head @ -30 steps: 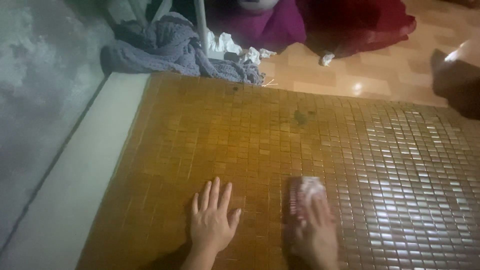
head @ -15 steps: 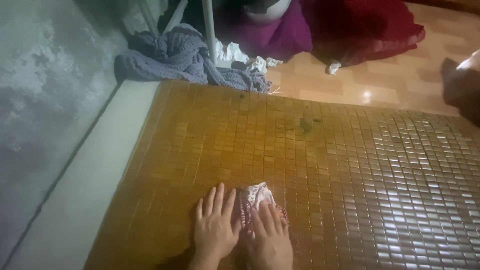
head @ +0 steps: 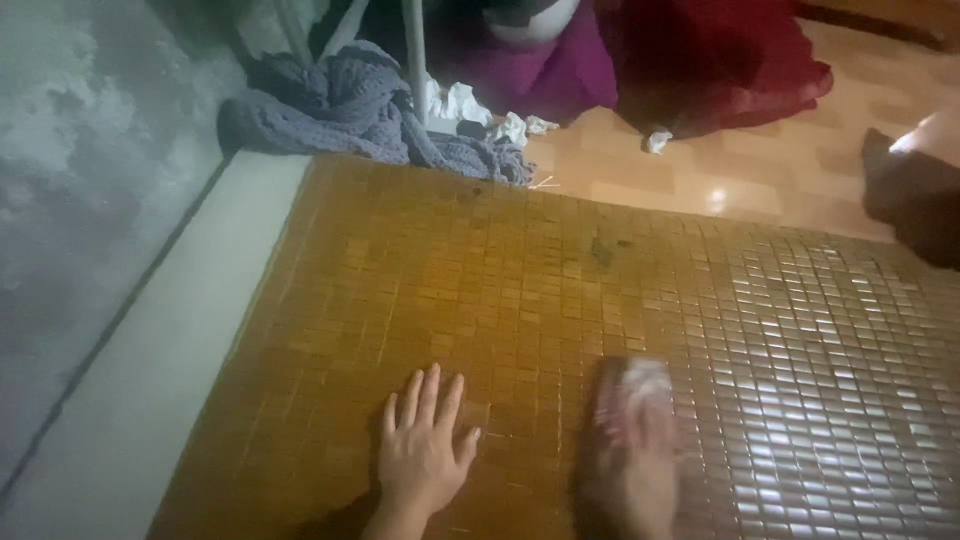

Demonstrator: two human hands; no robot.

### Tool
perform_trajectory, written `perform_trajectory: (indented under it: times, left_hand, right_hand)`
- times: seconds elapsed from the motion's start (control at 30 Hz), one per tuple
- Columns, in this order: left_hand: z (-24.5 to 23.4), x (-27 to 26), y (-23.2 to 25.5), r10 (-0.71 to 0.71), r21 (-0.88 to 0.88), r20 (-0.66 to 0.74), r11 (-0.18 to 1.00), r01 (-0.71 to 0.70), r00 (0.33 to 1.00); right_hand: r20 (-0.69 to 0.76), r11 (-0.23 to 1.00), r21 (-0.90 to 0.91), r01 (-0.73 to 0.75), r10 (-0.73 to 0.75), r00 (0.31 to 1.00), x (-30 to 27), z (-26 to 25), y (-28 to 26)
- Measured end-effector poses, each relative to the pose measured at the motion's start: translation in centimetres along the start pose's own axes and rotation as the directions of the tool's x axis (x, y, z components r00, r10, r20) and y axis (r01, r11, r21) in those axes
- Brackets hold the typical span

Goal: Cleaning a bamboo cooling mat using a cloth.

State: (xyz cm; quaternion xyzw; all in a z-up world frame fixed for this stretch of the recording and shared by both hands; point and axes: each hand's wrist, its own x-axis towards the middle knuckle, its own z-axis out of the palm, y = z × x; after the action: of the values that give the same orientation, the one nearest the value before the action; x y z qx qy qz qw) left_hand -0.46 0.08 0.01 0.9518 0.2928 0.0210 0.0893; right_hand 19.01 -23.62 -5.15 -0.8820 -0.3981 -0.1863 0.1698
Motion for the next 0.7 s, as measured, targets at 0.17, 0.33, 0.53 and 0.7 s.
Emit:
perform_trajectory:
  times: [0.17,0.33,0.53,0.7]
  left_hand:
    - [-0.6,0.1,0.2,-0.012,-0.027,0.047,1.0,0.014,0.999]
    - [-0.3,-0.3,0.3,-0.004,-0.04,-0.042,0.999,0.002,0.999]
    - [-0.1,-0.2,0.1,0.011,-0.046,-0.086,0.999,-0.015,0.996]
    - [-0.1,-0.3,0.3,0.003,-0.087,-0.119,0.996,-0.014,0.993]
  right_hand:
    - [0.346,0.998,-0.027,-0.051,0.057,0.936,1.8,-0.4,-9.2]
    - [0.268,0.996,0.082,-0.043,0.02,0.963,5.8,0.4,-8.5]
    - [0.362,0.992,0.036,-0.123,0.102,0.927,7.6,0.6,-9.4]
    - [0.427,0.996,-0.066,-0.068,0.09,0.9,2.0,-1.0,-12.2]
